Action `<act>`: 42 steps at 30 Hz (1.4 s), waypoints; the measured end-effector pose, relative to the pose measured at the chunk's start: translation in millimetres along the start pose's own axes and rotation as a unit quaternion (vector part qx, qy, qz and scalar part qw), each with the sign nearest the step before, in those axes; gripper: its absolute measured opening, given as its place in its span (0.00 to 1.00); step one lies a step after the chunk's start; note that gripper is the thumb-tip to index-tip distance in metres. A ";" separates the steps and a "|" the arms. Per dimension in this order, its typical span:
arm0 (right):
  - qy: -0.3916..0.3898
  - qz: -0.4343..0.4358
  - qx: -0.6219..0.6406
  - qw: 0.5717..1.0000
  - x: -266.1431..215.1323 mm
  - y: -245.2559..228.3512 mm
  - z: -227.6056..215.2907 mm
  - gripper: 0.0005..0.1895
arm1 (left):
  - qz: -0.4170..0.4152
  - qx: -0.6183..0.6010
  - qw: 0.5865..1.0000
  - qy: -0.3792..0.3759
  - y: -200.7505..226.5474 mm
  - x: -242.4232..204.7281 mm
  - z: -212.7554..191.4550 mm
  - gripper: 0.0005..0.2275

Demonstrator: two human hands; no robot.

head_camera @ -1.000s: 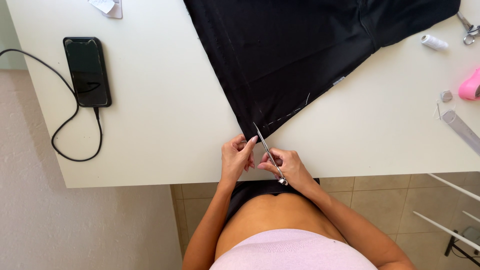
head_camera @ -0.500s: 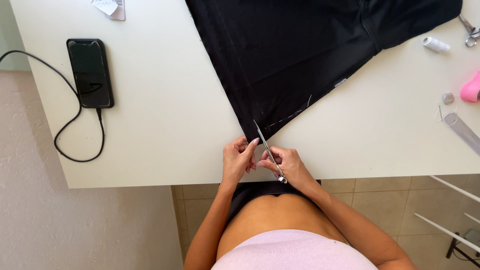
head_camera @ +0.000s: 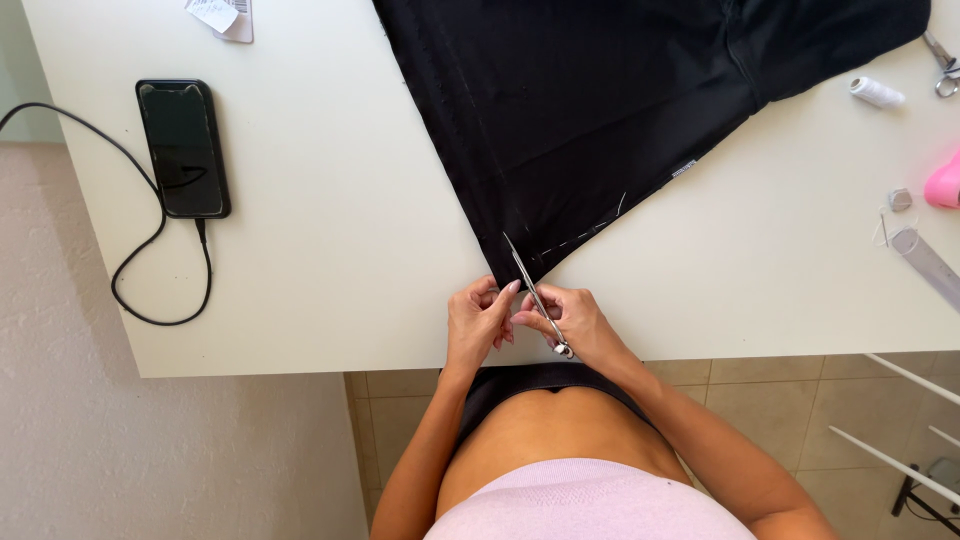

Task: The person cuts a black fabric garment along a marked line using scissors. They trim the edges and remove excess fabric pieces, then smooth the garment on the table.

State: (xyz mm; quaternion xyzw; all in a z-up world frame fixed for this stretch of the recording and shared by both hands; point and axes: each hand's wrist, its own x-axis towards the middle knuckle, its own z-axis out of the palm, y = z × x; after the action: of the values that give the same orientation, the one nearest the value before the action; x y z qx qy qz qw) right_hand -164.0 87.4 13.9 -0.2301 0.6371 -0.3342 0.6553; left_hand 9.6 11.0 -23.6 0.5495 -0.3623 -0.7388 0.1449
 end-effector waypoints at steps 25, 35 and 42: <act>0.003 0.001 -0.020 1.000 18.0 -11.8 0.8 0.15 | -0.007 0.004 1.000 -0.010 5.2 -0.3 -0.8 0.10; 0.002 -0.005 -0.009 1.000 22.9 -36.2 6.5 0.15 | -0.009 0.023 1.000 -0.007 -13.6 3.0 -4.2 0.09; 0.009 -0.017 -0.025 0.999 26.7 -46.3 8.9 0.16 | 0.000 0.024 1.000 -0.007 -9.8 3.0 -2.3 0.09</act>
State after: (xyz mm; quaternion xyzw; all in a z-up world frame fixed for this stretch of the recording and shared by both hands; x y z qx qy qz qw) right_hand -162.9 35.8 30.1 -0.2542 0.6474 -0.3311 0.6377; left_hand 12.4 15.1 -32.9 0.5475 -0.3807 -0.7339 0.1290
